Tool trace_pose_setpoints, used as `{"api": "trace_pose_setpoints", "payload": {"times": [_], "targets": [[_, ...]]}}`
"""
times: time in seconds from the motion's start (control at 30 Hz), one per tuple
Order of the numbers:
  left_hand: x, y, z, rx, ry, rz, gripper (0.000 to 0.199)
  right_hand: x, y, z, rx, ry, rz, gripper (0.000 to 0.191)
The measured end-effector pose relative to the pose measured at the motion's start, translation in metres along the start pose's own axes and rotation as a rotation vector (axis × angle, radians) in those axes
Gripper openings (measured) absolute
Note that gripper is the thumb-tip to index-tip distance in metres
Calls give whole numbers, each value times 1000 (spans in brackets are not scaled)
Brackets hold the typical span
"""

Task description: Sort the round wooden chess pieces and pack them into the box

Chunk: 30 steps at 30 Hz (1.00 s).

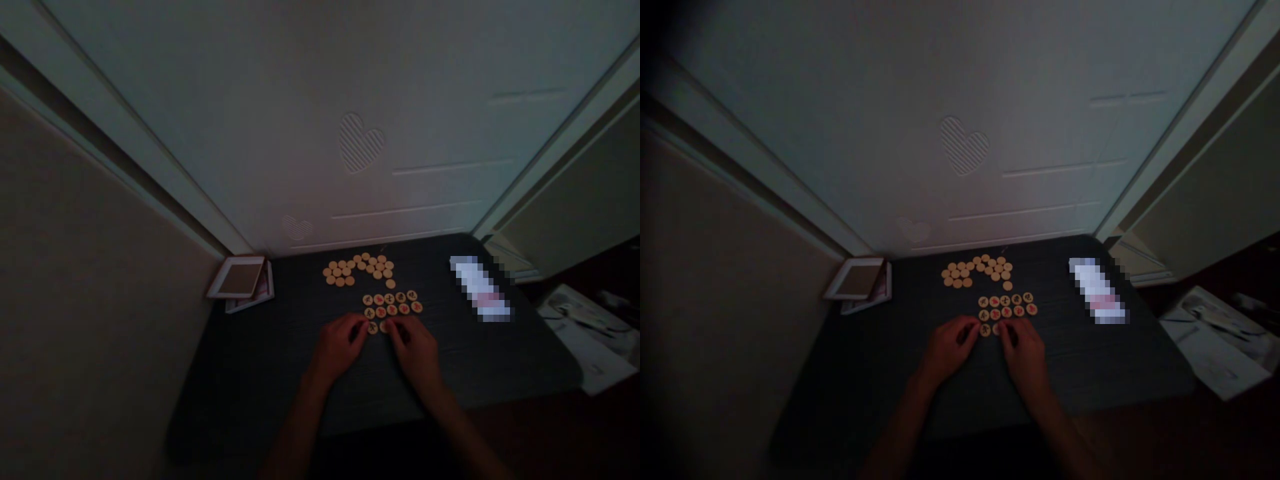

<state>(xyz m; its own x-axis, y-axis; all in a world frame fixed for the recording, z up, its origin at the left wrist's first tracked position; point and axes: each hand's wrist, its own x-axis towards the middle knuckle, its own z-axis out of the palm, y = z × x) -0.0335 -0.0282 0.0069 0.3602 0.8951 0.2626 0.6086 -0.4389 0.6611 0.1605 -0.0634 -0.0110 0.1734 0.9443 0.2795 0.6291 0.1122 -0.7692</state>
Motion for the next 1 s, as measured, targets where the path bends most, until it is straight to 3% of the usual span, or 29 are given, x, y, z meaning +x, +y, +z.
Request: {"api": "trace_pose_setpoints", "payload": {"times": [0.7, 0.8, 1.0], "targets": [[0, -2, 1, 7, 13, -6, 15, 1, -7, -10, 88, 40, 25, 24], [0, -2, 1, 2, 23, 0, 14, 20, -10, -20, 40, 9, -49, 23], [0, -1, 0, 0, 29, 10, 15, 96, -7, -39, -317, -106, -75, 21]]}}
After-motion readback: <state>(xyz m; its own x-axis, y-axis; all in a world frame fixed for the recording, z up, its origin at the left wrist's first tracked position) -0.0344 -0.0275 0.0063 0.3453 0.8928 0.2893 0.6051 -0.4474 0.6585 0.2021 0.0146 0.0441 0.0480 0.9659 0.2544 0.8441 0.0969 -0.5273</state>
